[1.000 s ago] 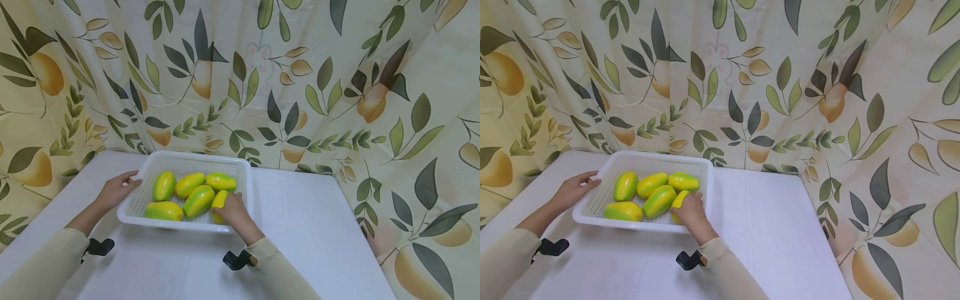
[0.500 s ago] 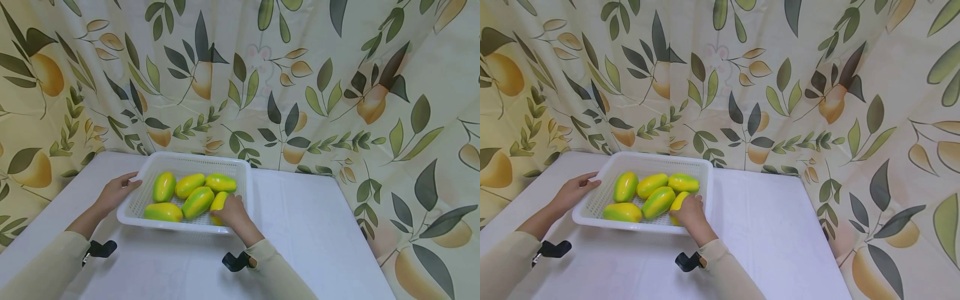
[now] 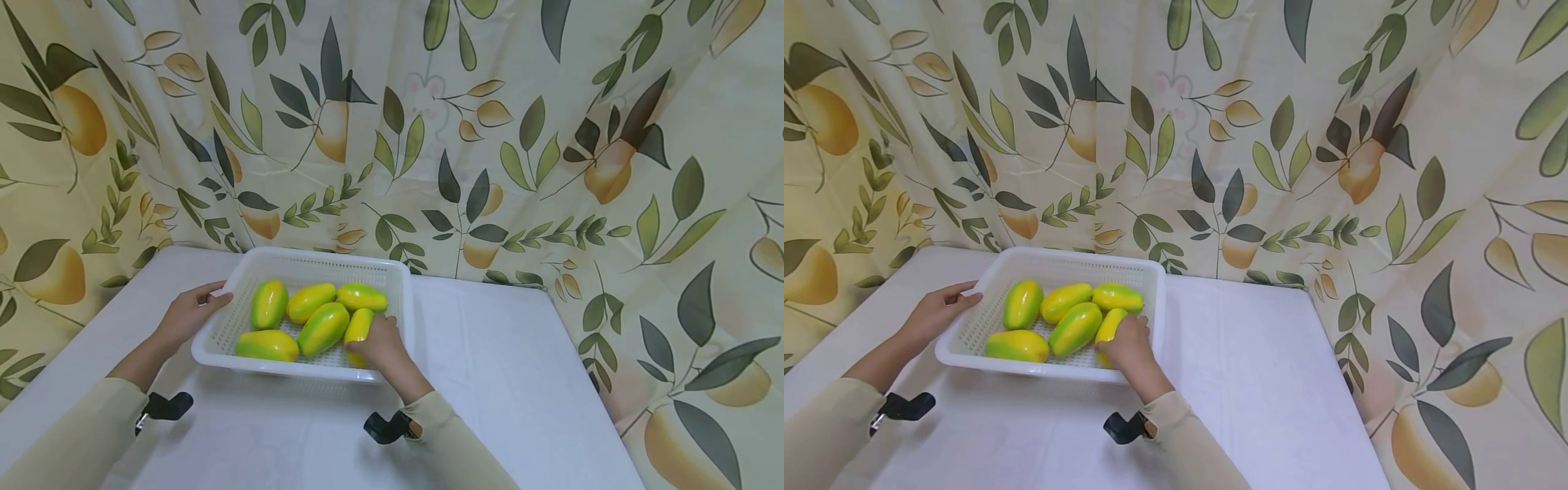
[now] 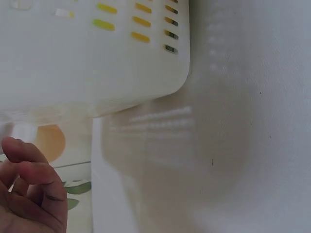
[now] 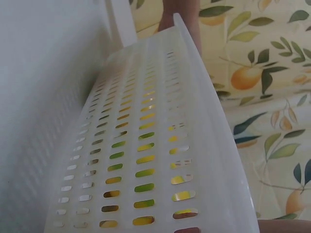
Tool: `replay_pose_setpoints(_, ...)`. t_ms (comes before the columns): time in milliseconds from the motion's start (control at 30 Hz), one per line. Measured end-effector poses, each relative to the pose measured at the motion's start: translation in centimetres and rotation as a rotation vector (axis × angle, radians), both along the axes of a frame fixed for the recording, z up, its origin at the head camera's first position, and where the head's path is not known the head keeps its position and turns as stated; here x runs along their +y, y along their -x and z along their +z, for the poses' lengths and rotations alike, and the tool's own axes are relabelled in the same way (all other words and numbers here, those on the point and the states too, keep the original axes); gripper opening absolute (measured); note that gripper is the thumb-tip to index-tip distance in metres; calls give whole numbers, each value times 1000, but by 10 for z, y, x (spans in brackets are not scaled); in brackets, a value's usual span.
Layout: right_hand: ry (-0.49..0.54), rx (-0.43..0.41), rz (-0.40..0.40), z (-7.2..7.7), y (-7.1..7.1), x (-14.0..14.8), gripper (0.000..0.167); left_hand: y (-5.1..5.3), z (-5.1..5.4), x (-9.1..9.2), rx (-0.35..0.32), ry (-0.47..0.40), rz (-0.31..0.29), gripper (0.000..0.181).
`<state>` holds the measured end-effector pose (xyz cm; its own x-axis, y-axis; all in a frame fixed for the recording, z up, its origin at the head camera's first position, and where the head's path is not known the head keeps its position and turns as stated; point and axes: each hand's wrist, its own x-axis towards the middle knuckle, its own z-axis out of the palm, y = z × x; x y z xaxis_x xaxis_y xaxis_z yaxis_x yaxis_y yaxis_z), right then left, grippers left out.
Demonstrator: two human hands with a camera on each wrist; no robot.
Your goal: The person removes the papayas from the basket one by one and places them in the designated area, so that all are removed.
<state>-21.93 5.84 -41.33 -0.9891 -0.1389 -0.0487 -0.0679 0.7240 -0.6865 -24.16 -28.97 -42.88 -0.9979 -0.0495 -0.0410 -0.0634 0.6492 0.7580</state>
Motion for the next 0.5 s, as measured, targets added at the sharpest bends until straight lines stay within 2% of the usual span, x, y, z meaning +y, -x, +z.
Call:
replay_pose_setpoints(300,29,17,-27,4,-1,0,73,-2,3,1,-108,-109,63,80)
replay_pose_setpoints(500,17,-14,-53,4,1,0,82,-2,5,0,-159,-177,57,82)
